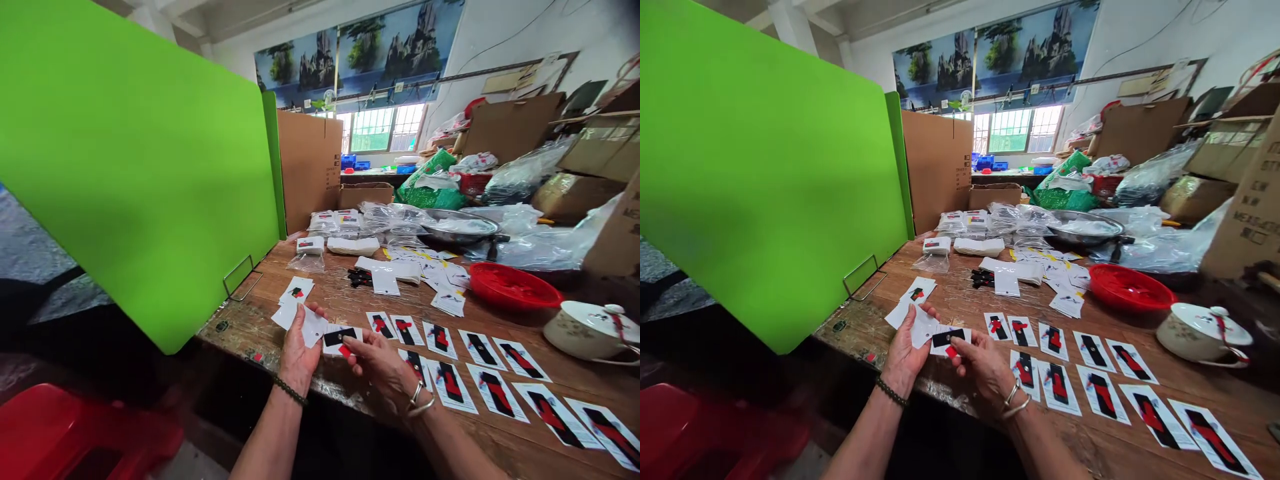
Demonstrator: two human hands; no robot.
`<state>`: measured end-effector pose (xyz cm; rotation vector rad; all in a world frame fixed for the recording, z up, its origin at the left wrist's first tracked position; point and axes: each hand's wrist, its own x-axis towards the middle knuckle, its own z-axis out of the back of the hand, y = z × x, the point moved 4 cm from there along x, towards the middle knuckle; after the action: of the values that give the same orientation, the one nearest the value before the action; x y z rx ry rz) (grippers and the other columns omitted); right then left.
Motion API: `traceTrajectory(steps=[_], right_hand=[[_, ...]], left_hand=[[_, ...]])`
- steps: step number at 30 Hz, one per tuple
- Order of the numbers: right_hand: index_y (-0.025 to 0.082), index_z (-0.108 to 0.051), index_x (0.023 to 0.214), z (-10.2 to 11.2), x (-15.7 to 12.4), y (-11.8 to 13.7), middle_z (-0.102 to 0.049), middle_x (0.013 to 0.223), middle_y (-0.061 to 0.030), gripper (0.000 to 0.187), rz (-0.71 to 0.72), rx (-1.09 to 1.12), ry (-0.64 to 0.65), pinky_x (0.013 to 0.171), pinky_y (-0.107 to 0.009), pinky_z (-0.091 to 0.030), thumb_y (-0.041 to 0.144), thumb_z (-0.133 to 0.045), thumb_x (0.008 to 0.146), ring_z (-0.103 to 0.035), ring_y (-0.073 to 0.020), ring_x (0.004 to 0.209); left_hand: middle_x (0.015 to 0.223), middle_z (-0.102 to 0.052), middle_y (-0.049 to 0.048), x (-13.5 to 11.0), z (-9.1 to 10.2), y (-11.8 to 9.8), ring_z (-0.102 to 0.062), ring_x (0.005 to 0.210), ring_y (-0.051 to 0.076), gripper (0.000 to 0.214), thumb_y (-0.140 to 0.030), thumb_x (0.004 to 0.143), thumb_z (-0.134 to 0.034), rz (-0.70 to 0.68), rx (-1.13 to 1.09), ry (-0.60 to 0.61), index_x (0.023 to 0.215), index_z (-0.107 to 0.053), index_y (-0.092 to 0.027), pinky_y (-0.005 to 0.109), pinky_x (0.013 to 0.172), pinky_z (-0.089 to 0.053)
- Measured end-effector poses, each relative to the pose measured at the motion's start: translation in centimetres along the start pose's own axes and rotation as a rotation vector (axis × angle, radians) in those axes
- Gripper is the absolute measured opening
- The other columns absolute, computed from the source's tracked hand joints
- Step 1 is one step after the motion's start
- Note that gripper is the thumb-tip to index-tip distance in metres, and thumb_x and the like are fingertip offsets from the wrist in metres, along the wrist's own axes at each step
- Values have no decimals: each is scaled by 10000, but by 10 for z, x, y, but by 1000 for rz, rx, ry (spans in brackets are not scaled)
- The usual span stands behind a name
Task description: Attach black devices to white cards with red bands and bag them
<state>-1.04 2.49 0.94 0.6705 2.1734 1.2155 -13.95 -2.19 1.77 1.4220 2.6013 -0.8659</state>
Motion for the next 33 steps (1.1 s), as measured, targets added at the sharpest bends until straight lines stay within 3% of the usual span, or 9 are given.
traceTrajectory(steps=[6, 13, 19, 28, 33], right_hand=[[144, -597, 707, -8, -3, -21, -585, 533, 42, 403, -82, 151, -45, 352, -111, -397, 361, -888, 533, -502, -37, 404], [138, -601, 694, -7, -8, -21, -577, 544, 43, 302, -206, 215, -1, 311, -92, -353, 211, -868, 572, -502, -31, 396], [143, -587, 678, -7, -10, -21, -573, 538, 43, 303, -165, 263, -55, 328, -99, -385, 210, -864, 576, -506, -35, 399], [120, -599, 671, -2, -11, -19, -589, 543, 37, 315, -193, 225, -38, 285, -90, -352, 208, -873, 543, -503, -30, 378], [125, -610, 712, -2, -10, -16, -608, 551, 36, 293, -151, 327, -91, 320, -96, -418, 167, -863, 570, -530, -39, 390]], left_hand=[[841, -702, 48, -13, -5, -5, -673, 788, 171, 275, -376, 763, -735, -136, 134, 80, 924, -663, -164, 301, 779, -535], [858, -712, 21, -20, -5, -6, -671, 729, 143, 330, -379, 744, -750, -183, 173, 27, 988, -653, -179, 274, 735, -529], [860, -713, 24, -25, -9, 0, -670, 698, 149, 351, -349, 721, -775, -151, 128, 36, 993, -640, -172, 311, 758, -541], [874, -710, 7, -21, -8, 0, -675, 741, 138, 323, -352, 732, -763, -175, 153, 61, 985, -645, -189, 275, 764, -523], [857, -709, 7, -26, -12, 5, -674, 735, 160, 360, -358, 701, -787, -170, 153, 82, 990, -651, -190, 312, 750, -518]])
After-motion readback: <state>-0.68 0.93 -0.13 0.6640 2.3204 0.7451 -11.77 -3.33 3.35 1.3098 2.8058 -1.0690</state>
